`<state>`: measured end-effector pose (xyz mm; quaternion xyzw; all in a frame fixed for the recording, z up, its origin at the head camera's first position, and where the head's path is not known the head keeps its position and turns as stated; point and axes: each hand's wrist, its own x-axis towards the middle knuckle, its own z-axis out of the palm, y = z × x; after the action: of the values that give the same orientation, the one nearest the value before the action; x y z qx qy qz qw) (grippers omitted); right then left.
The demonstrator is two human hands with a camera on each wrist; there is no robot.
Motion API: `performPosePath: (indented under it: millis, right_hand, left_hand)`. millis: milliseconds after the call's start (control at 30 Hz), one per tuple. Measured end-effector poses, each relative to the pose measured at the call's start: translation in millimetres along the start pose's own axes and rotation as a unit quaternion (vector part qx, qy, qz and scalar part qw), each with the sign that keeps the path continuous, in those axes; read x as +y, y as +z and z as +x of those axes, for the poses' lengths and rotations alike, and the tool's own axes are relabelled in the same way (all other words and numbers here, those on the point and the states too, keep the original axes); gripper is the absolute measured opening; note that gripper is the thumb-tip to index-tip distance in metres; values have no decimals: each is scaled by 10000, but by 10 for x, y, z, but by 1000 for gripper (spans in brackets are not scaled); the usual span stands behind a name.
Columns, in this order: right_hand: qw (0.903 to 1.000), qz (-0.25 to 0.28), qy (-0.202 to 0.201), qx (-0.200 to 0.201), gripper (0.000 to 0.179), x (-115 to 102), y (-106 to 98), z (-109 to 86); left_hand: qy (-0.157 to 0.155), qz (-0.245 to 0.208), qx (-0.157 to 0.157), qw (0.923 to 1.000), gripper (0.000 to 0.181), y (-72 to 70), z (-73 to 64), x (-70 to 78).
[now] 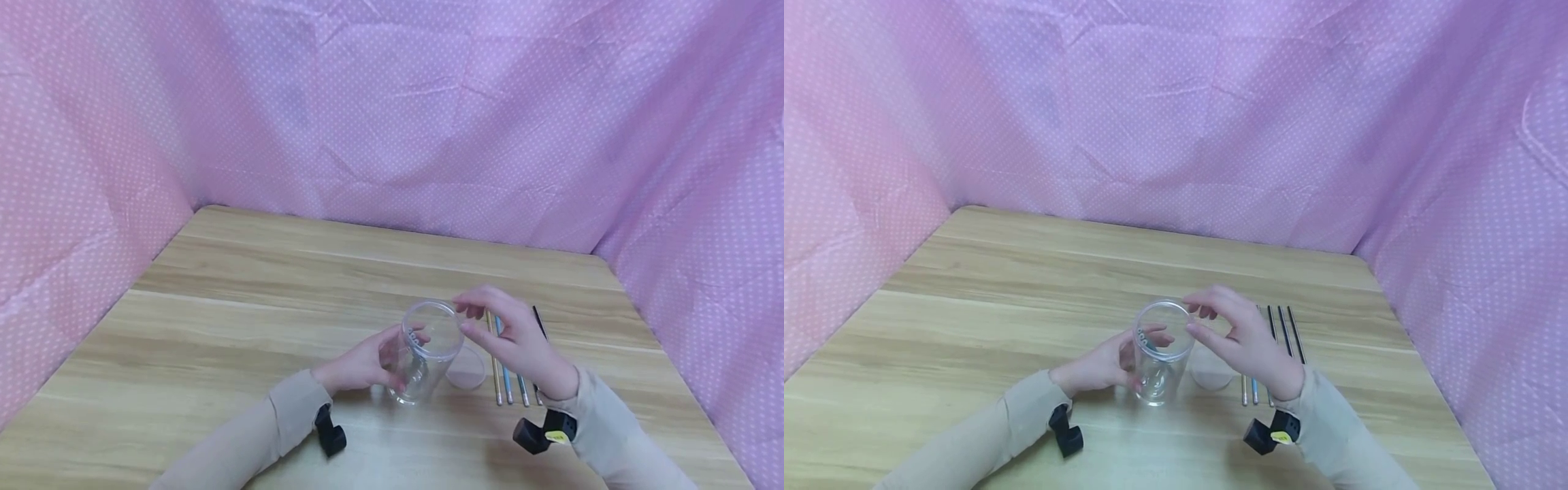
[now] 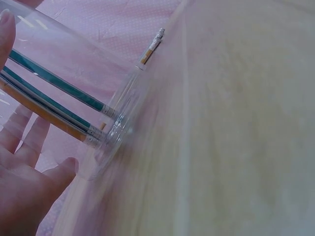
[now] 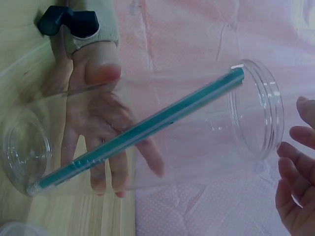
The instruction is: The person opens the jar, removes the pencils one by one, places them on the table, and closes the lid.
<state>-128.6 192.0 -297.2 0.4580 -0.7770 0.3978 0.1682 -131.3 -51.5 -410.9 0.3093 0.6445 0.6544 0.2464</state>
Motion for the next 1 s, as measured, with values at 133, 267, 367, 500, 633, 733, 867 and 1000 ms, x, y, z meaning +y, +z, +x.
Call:
performPosePath:
  millis: [133,267,367,500,633,733,867,1000]
  right_hand:
    - [9995,-89,-293,14,37,-47,27,36]
    - [9991,-175,-376,-97,41,-93,29,60]
    - [9983,-234,-385,-361,44,-124,26,82]
    - [9936,-407,-671,-813,48,-155,54,112]
    - [9870,-463,-1120,-1056,47,-175,97,133]
    - [9813,-489,-1521,-1070,47,-182,131,155]
    - [9770,-676,-1678,-1131,47,-189,152,161]
    - [9763,-841,-1505,-1311,47,-189,150,131]
  left_hand:
    - [-69,-61,-15,10000,91,-3,4,7]
    - [-7,-134,-73,9999,92,-9,10,-5]
    - [103,-202,-113,9997,92,-14,18,-16]
    - [111,-179,-106,9997,91,-15,18,-25]
    - [21,-62,-88,9999,90,-14,23,-26]
    - [-5,-73,-97,9999,90,-10,20,-22]
    - [1,-101,-80,9999,91,-6,5,-11]
    - [-44,-26,-40,10000,90,-2,-5,0]
